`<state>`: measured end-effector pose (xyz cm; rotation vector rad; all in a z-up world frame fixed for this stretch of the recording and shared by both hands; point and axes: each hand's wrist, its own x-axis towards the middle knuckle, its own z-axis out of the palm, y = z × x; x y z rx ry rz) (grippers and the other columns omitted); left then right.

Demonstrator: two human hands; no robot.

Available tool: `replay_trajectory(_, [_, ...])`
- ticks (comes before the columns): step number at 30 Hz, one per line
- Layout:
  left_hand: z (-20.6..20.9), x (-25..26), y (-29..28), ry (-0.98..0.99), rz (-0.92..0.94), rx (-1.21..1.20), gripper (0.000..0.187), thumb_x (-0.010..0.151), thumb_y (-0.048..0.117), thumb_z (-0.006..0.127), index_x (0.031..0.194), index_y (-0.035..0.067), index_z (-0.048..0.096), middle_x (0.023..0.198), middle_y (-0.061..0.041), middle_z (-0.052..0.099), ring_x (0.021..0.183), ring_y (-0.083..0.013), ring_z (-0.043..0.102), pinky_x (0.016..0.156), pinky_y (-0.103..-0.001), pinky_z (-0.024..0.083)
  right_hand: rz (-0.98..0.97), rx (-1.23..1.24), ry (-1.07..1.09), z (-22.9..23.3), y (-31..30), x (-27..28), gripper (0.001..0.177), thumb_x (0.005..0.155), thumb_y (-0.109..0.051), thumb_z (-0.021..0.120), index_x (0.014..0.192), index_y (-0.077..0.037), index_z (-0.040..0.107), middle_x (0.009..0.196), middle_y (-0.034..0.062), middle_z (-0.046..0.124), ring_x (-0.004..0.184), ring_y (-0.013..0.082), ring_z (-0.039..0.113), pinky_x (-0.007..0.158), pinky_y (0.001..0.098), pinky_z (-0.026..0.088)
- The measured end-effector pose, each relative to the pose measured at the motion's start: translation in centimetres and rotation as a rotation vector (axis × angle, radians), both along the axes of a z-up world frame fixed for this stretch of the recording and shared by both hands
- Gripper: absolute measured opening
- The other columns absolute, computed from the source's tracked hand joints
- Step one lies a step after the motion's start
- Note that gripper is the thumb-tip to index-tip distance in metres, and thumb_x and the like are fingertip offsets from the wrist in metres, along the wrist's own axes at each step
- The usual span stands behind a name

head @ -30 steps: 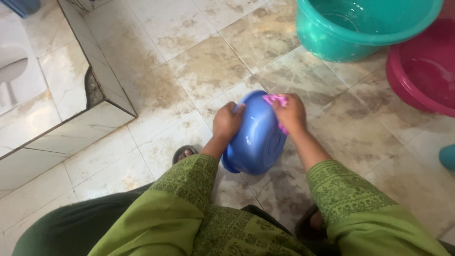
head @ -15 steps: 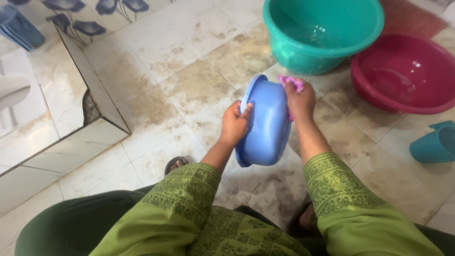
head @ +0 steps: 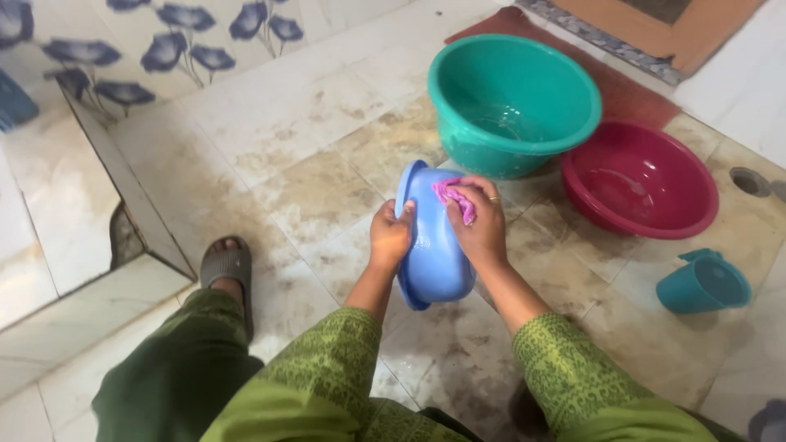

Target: The person scrubs the inside and outside of a green basin with a pink cloth, then rinses the cloth in a blue basin. They proceed to scrub the inside and outside of the blue basin with the same cloth.

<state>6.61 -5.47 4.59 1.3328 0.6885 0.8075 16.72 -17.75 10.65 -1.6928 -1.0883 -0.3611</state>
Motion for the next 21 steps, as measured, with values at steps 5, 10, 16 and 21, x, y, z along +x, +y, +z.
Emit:
replay_trajectory(5, [-3.4,-1.1,2.6,0.183,-0.033,0.000,0.032,0.095,0.034,0.071,0.089,0.003,0.074,0.071,-0.001,0.068,0.064,-0.0086,0.058,0.061,-0.028,0.051,0.053,-0.070,-0.029,-3.6,2.5,3.0,0.028,0.083,-0.007,0.076,0.110,-0.004,0.072,0.134,0.0190,0.062,0.116,0.0355,0.065,0.098,0.0393,0.053])
replay_trajectory(10, [-8.4,-2.5,5.2,0.303,-0.091,0.005,0.041,0.098,0.036,0.068,0.076,0.002,0.073,0.064,0.001,0.063,0.059,-0.0083,0.052,0.057,-0.029,0.047,0.024,-0.236,0.241,-8.1,2.8,6.5,0.023,0.083,-0.014,0.078,0.105,-0.006,0.074,0.118,0.0109,0.071,0.109,0.0285,0.070,0.095,0.0359,0.054])
replay_trajectory(16, [-10.1,-5.4,6.5,0.326,-0.265,-0.015,0.053,0.105,0.041,0.056,0.072,0.000,0.065,0.063,0.004,0.056,0.061,-0.0074,0.045,0.056,-0.030,0.042,-0.017,-0.276,0.253,-9.2,1.2,4.9,0.023,0.082,-0.014,0.080,0.103,-0.005,0.073,0.115,0.0097,0.072,0.108,0.0302,0.068,0.095,0.0374,0.053])
replay_trajectory(21, [-5.8,-4.1,7.2,0.746,-0.231,0.285,0.067,0.108,0.050,0.043,0.069,-0.001,0.063,0.061,-0.018,0.059,0.061,-0.0283,0.055,0.062,-0.043,0.047,0.012,-0.296,0.181,-7.0,0.9,1.9,0.026,0.079,-0.015,0.083,0.100,-0.005,0.071,0.113,0.0100,0.070,0.103,0.0336,0.064,0.092,0.0401,0.052])
